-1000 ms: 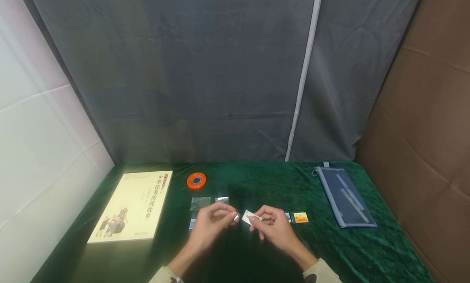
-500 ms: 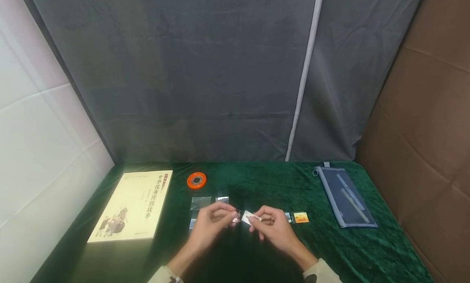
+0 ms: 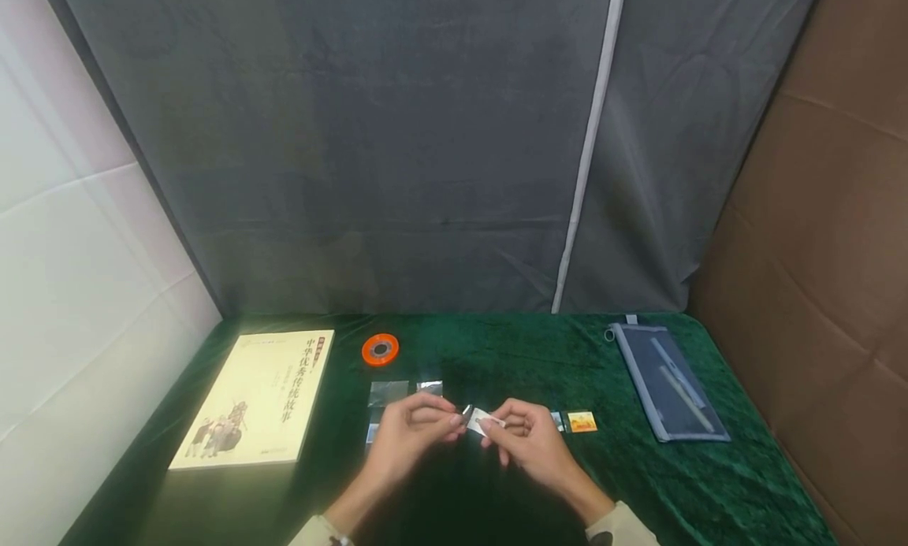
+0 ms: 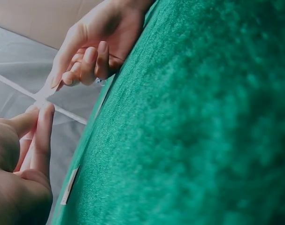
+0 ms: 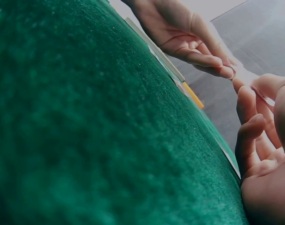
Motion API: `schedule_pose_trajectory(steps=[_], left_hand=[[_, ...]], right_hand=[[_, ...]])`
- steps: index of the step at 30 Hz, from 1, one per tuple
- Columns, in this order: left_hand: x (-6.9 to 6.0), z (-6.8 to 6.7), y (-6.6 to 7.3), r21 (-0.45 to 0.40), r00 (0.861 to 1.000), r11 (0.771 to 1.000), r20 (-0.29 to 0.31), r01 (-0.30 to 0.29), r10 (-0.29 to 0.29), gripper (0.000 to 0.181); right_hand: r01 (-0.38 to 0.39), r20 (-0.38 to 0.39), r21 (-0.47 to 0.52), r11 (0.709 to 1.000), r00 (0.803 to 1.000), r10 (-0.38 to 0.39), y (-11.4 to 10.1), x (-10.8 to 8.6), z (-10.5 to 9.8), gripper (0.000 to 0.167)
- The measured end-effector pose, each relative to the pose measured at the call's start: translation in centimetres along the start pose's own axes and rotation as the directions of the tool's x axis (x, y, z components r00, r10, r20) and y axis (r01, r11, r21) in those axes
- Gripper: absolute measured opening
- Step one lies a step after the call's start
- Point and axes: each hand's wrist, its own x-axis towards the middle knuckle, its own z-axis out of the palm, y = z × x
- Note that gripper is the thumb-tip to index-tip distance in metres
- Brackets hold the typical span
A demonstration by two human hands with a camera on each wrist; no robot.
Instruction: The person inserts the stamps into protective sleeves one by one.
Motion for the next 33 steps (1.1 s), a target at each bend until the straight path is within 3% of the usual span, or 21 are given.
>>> schedule_pose_trajectory(steps=[8,16,24,33], left_hand=[[0.06,0.03,-0.13,-0.005,1.000,1.000,-0.010,-0.001,0.001,0.034],[-0.04,0.06,0.03,-0.005,1.000,1.000,-0.003,0.002,-0.002,0.035],[-0.08,0.13,-0.02,0.011,1.000,1.000,-0.008,-0.009,0.009,0.033],[-0.11,0.19,0.00,0.041,1.000,0.999,-0.001,-0.010,0.010,0.033]], right_hand=[[-0.007,-0.018,-0.004,1.000,1.000,0.007,-0.13,0.03,0.01,0.008],[0.018,0.018,0.008,1.000,1.000,-0.018,-0.17,0.02,0.07,0.006],[-0.063,-0.004,-0.040,0.997,0.998,0.063,-0.10,0.02,-0.06,0.012],[-0.044,0.014,-0.053,0.998,0.999,0.045,-0.22,-0.05,-0.07,0.012]])
